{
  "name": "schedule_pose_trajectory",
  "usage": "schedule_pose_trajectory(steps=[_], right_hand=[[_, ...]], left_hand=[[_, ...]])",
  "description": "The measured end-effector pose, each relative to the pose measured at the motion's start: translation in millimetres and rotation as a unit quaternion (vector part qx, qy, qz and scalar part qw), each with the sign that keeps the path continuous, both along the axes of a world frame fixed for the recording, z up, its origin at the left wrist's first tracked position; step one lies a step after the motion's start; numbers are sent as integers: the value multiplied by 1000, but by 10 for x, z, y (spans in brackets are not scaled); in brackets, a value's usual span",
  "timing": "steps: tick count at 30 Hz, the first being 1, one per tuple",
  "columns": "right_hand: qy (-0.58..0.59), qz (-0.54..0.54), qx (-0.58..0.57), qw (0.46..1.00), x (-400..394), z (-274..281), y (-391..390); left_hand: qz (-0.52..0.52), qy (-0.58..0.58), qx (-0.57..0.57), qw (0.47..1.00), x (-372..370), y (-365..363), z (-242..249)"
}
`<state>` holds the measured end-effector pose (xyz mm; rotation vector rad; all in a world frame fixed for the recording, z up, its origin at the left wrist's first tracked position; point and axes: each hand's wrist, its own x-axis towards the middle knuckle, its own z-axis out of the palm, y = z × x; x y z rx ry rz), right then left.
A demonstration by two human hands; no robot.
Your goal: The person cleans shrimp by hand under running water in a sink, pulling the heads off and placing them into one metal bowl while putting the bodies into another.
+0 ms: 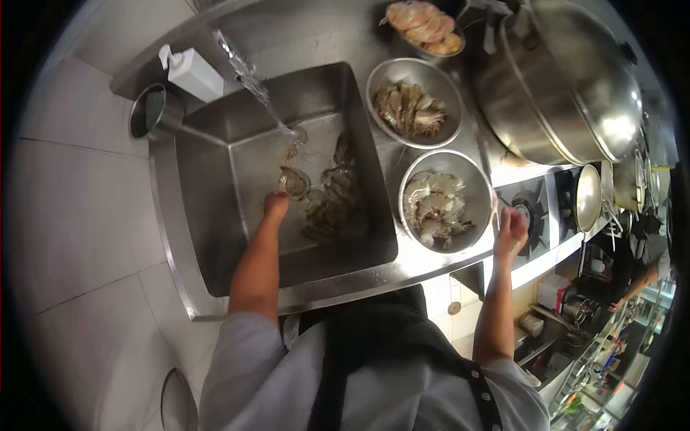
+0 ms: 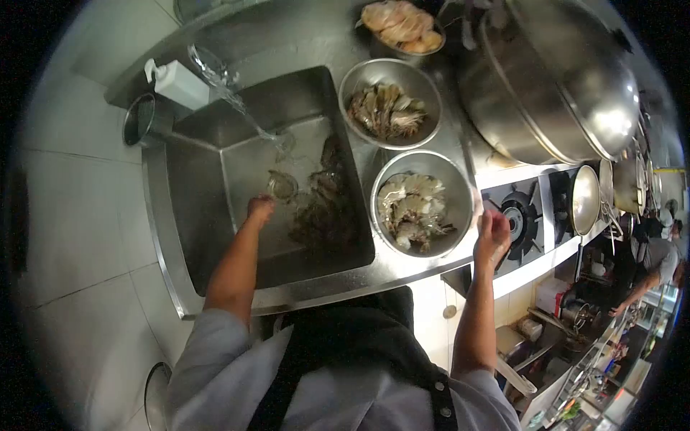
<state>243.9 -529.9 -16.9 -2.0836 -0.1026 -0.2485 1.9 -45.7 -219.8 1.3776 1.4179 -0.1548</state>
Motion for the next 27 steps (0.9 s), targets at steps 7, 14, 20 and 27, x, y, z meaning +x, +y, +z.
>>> schedule_pose_trajectory(steps=[7, 14, 20, 27], right_hand=[[53, -40, -114, 991, -473, -600, -196], [32, -40, -69, 996, -622, -873, -145], [-21, -52, -132, 990, -595, -1082, -401], [37, -49, -83, 995, -660, -848, -80]], left_hand=[[-215, 100, 209, 949, -171, -138, -1069], [-98, 76, 283, 951, 434, 192, -1723], [-27, 147, 393, 907, 796, -149, -1772], [-83, 121, 296, 944, 910, -54, -1303]])
